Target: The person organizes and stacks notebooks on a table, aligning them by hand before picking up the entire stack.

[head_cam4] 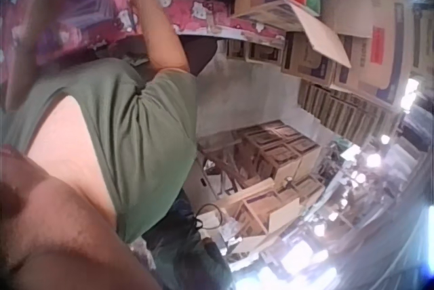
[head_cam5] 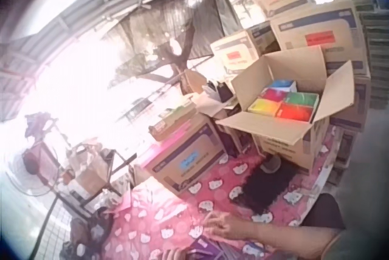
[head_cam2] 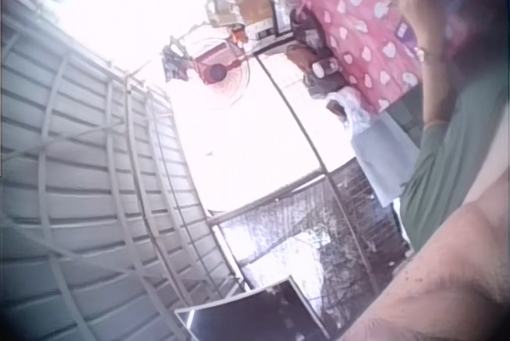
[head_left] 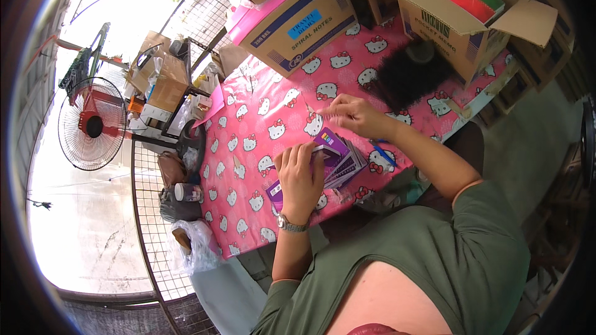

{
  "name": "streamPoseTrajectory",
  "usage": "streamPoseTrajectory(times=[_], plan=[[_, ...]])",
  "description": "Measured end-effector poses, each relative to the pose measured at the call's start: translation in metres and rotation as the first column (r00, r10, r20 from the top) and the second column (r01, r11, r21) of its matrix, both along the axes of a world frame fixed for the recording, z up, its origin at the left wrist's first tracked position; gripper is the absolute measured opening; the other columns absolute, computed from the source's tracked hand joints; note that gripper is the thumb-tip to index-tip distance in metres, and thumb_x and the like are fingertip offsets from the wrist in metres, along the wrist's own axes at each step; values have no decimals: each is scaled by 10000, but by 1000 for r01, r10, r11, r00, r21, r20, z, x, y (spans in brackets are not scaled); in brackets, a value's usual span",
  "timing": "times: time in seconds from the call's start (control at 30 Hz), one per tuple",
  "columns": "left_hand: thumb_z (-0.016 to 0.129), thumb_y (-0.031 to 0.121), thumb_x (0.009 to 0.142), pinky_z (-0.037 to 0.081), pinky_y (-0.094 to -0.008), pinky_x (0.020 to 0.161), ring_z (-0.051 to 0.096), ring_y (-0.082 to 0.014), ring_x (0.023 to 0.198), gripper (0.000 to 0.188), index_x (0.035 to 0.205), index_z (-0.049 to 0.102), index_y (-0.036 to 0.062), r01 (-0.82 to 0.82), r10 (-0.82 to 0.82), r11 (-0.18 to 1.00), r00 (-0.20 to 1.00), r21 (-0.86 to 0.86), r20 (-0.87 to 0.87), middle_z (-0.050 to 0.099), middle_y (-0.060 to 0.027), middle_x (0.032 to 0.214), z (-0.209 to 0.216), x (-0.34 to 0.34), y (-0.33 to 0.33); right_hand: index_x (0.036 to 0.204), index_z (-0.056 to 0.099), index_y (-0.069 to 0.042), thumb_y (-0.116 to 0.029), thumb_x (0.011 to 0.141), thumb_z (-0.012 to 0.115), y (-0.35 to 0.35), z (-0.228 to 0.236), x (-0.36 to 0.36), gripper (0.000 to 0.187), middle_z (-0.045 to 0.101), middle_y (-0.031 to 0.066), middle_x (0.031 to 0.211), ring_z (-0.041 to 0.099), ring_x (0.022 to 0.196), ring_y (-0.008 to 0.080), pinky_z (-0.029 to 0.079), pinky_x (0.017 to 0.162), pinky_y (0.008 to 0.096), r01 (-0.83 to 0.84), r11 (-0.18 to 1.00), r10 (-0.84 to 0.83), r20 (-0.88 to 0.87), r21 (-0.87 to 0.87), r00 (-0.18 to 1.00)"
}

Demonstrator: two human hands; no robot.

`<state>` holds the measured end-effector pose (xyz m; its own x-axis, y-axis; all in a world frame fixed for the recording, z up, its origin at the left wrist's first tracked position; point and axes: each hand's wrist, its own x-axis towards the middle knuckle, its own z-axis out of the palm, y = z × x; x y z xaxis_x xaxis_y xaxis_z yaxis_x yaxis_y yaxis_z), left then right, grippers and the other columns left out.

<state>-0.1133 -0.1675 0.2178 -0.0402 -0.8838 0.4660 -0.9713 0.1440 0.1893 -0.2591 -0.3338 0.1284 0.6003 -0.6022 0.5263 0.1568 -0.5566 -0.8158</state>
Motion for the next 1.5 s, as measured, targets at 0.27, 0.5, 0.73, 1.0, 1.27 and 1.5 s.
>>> streamPoseTrajectory(times=[0.27, 0.5, 0.73, 1.0, 1.27, 1.5], plan=[[624, 122, 911, 385, -400, 869, 595, -280, 921, 173, 1068, 632, 52, -16, 17, 999, 1000, -28, 22, 650, -92, 942, 3, -13, -2, 1106, 742, -143, -74, 902, 684, 26, 56, -42, 223, 648, 63, 941, 663, 769, 187, 550, 695, 318, -69, 972, 84, 59, -226, 995], [628, 127, 912, 387, -406, 880, 597, -282, 913, 184, 1082, 624, 55, -12, 13, 999, 999, -41, 31, 653, -96, 959, 3, -13, 3, 1168, 691, -100, -59, 915, 629, 30, 70, -46, 264, 665, 111, 965, 688, 866, 328, 560, 711, 420, -176, 929, 147, -111, -326, 983], [632, 164, 896, 375, -458, 940, 596, -298, 985, 272, 1141, 571, 64, -16, 18, 999, 998, -29, 56, 640, -113, 1013, 3, -21, 4, 1248, 541, -65, -103, 912, 639, 54, 87, -50, 352, 659, 181, 977, 683, 826, 370, 559, 716, 458, -44, 967, -25, -270, -249, 963], [636, 141, 907, 382, -419, 933, 602, -304, 933, 241, 1125, 595, 48, 46, -45, 998, 998, -32, 49, 658, -109, 995, 7, -14, 9, 1197, 570, -29, -158, 933, 611, 36, 77, -38, 296, 630, 201, 1145, 687, 908, 317, 559, 728, 420, -151, 942, 55, -305, -301, 951], [650, 214, 928, 370, -456, 993, 577, -310, 1002, 208, 1078, 600, 78, 78, -77, 996, 997, 44, -26, 647, -96, 1047, -4, -1, 12, 1315, 606, -78, -469, 838, 681, -174, -60, -134, 622, 415, 216, 1496, 371, 1393, 428, 373, 1100, 571, 653, 560, -697, -717, -510, 38], [783, 332, 818, 395, -466, 956, 505, -353, 1093, 351, 1004, 634, 75, -284, 286, 956, 958, -65, 11, 615, -105, 1062, -10, -4, 12, 1208, 693, -84, -367, 806, 747, -136, 38, -80, 495, 659, 185, 1249, 651, 1120, 311, 512, 969, 404, 315, 904, -427, -573, -289, 700]])
